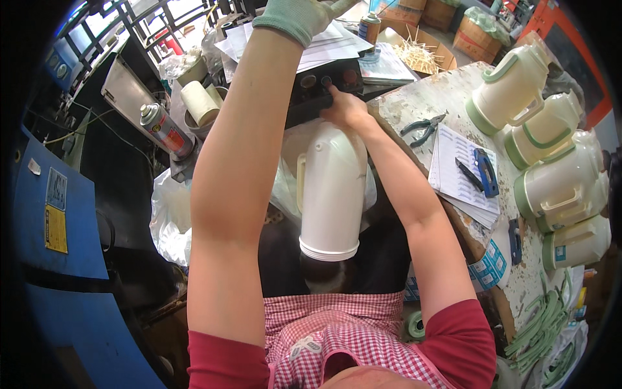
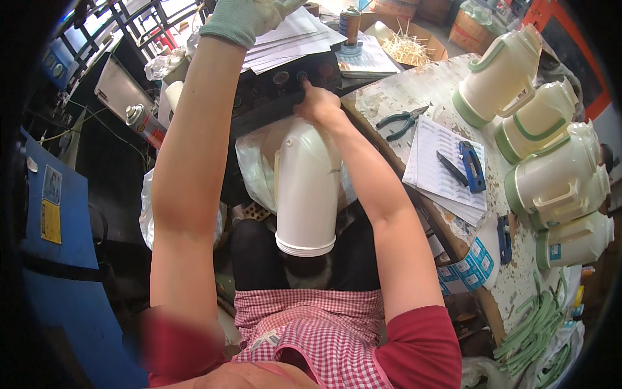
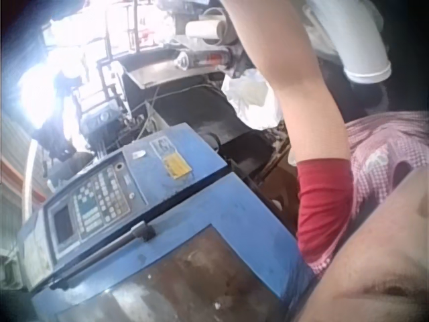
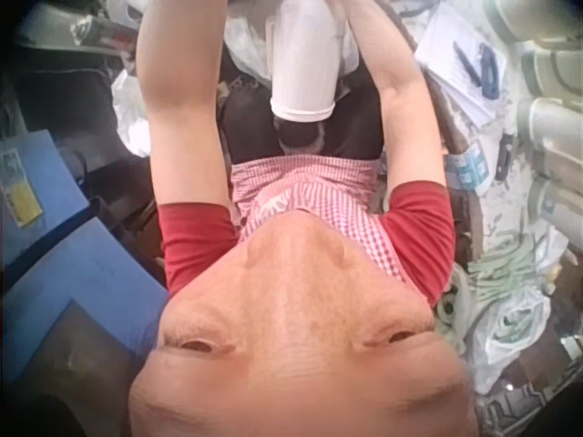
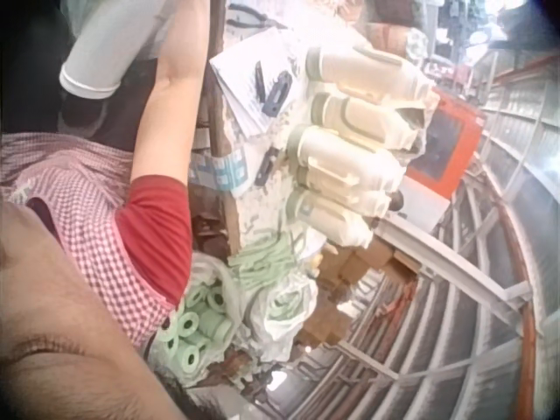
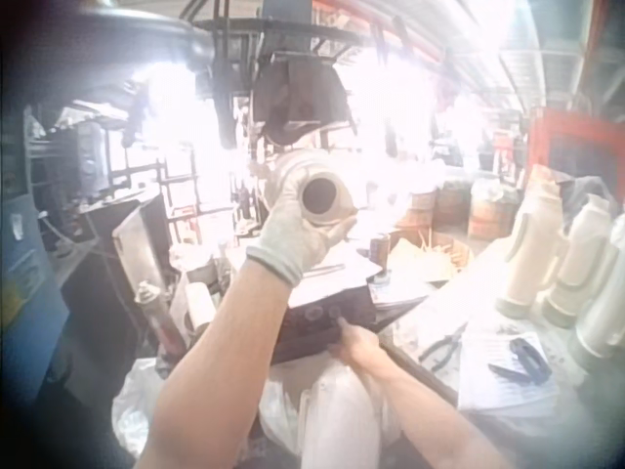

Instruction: The person repeatedly assembles white plastic pitchers by attaching green lids and handles, then applying blue labels to the sides. They handle each pitcher one at a time, place the finished units on a nearby table, and continue the cycle with additional components.

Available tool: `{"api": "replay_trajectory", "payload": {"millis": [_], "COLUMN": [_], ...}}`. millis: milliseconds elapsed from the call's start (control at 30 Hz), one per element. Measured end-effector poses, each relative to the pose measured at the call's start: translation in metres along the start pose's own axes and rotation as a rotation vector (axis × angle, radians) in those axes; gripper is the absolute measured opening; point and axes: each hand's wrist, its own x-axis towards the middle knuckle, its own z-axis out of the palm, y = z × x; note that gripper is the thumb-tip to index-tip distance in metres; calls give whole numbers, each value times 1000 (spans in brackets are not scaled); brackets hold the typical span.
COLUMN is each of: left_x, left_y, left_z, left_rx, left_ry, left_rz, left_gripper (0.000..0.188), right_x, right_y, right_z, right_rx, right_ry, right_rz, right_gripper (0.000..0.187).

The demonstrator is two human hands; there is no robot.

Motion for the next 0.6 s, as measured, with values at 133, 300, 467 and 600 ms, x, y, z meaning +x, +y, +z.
{"api": "replay_trajectory", "payload": {"millis": [133, 300, 467, 600], "left_x": [16, -24, -205, -306], "left_y": [3, 7, -28, -44], "left_z": [-4, -35, -77, -62], "left_rx": [646, 1518, 1472, 3198], "left_ry": [-196, -331, 160, -212], "left_rz": [613, 591, 469, -510], "left_gripper": [42, 50, 59, 67], "right_x": [-1, -118, -321, -380], "right_y": [-7, 21, 63, 46], "right_z": [-7, -63, -130, -124], "right_rx": [-88, 304, 664, 823], "right_ry": [-11, 244, 984, 1278], "right_rz": [13, -272, -193, -146], "right_gripper": [84, 41, 20, 16]}}
